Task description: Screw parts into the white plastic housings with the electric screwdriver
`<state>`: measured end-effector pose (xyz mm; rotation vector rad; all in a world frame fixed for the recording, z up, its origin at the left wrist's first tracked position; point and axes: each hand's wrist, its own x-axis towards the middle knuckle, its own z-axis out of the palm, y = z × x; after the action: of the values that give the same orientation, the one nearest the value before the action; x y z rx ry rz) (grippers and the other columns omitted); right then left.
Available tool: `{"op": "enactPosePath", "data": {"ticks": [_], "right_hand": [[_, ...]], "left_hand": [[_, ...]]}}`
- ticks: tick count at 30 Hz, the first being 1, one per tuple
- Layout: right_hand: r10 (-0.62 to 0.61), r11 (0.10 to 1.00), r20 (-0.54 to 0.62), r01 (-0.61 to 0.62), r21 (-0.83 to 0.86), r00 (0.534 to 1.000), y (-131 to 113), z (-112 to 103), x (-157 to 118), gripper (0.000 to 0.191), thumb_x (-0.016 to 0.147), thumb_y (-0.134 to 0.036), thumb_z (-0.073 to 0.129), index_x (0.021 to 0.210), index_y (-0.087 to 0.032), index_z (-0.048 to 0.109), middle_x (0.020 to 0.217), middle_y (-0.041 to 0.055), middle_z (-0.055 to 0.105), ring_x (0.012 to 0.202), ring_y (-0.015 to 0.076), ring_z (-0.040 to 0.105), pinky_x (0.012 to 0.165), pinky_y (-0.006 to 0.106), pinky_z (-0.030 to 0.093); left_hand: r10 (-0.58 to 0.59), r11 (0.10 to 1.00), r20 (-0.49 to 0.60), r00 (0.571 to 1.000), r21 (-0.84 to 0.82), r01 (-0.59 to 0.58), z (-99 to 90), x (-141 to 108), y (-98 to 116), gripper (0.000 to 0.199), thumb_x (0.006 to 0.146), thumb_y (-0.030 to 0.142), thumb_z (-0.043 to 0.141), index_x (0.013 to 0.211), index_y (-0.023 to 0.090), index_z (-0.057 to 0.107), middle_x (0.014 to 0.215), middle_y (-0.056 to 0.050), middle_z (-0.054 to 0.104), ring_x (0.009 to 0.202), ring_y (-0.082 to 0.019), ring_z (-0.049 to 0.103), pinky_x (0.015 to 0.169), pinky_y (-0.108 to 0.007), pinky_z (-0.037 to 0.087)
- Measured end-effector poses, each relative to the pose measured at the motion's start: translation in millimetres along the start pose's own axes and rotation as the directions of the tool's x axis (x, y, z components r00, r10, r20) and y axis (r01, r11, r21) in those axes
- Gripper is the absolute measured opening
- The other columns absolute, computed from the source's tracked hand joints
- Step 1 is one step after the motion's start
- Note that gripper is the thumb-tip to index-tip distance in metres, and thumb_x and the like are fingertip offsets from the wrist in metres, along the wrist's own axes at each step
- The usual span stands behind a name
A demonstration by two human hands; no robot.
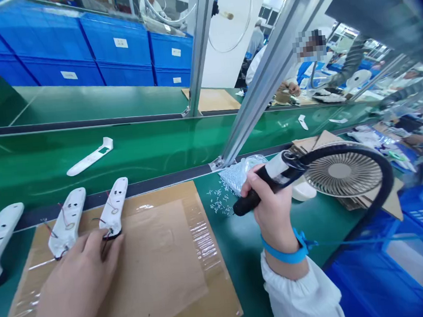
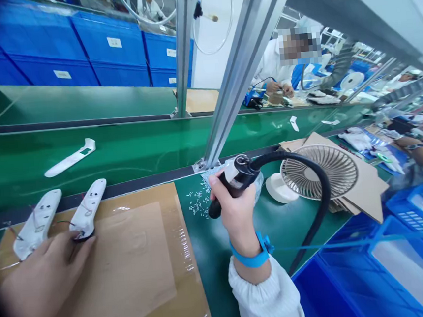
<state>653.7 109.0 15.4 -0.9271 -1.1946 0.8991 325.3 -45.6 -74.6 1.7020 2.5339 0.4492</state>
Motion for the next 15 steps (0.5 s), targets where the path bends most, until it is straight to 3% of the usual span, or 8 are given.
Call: {"op": "enactPosePath", "data": {"ticks": [3,5,11,15], "right_hand": [[0.031,1.000,-0.012,-0.031,0.005,0.999,5.1,0.1,0.9,0.030,0.087,-0.039,0.089,0.087,-0.021,0.065,0.061,-0.0049,0.062,0.051,0.0150,0.060,0.052,0.027,0.050],[0.053,0.999,-0.019,-0.053,0.010,0.998,5.2,0.0,1.1,0.030,0.086,-0.040,0.089,0.088,-0.022,0.064,0.060,-0.0048,0.062,0.051,0.0153,0.059,0.052,0.028,0.050],[0.014,0.990,0.020,-0.016,0.143,1.000,-16.7,9.6,-1.8,0.023,0.084,-0.034,0.084,0.079,-0.021,0.065,0.059,-0.0042,0.060,0.049,0.0142,0.059,0.052,0.027,0.050],[-0.001,0.968,0.149,-0.037,0.250,0.989,-40.8,40.0,-10.1,0.015,0.087,-0.032,0.080,0.086,-0.022,0.069,0.060,-0.0049,0.062,0.048,0.0142,0.060,0.052,0.027,0.052]], "left_hand": [[0.056,0.990,-0.020,0.998,0.134,-0.053,-3.4,3.3,10.8,0.035,0.114,0.050,0.039,0.103,0.024,0.059,0.104,-0.012,0.072,0.074,-0.028,0.062,0.063,-0.034,0.028],[0.117,0.985,-0.029,0.993,0.131,-0.112,-5.1,1.5,23.9,0.034,0.114,0.048,0.042,0.103,0.023,0.063,0.105,-0.011,0.074,0.073,-0.028,0.064,0.061,-0.034,0.030],[0.232,0.967,-0.033,0.972,-0.104,-0.234,14.1,-13.9,60.8,0.024,0.111,0.036,0.051,0.101,0.024,0.070,0.109,-0.009,0.077,0.076,-0.026,0.072,0.059,-0.033,0.042],[0.287,0.934,-0.090,0.954,-0.197,-0.299,25.1,-15.9,63.6,0.019,0.111,0.034,0.057,0.101,0.023,0.070,0.110,-0.007,0.076,0.077,-0.024,0.073,0.060,-0.033,0.047]]}}
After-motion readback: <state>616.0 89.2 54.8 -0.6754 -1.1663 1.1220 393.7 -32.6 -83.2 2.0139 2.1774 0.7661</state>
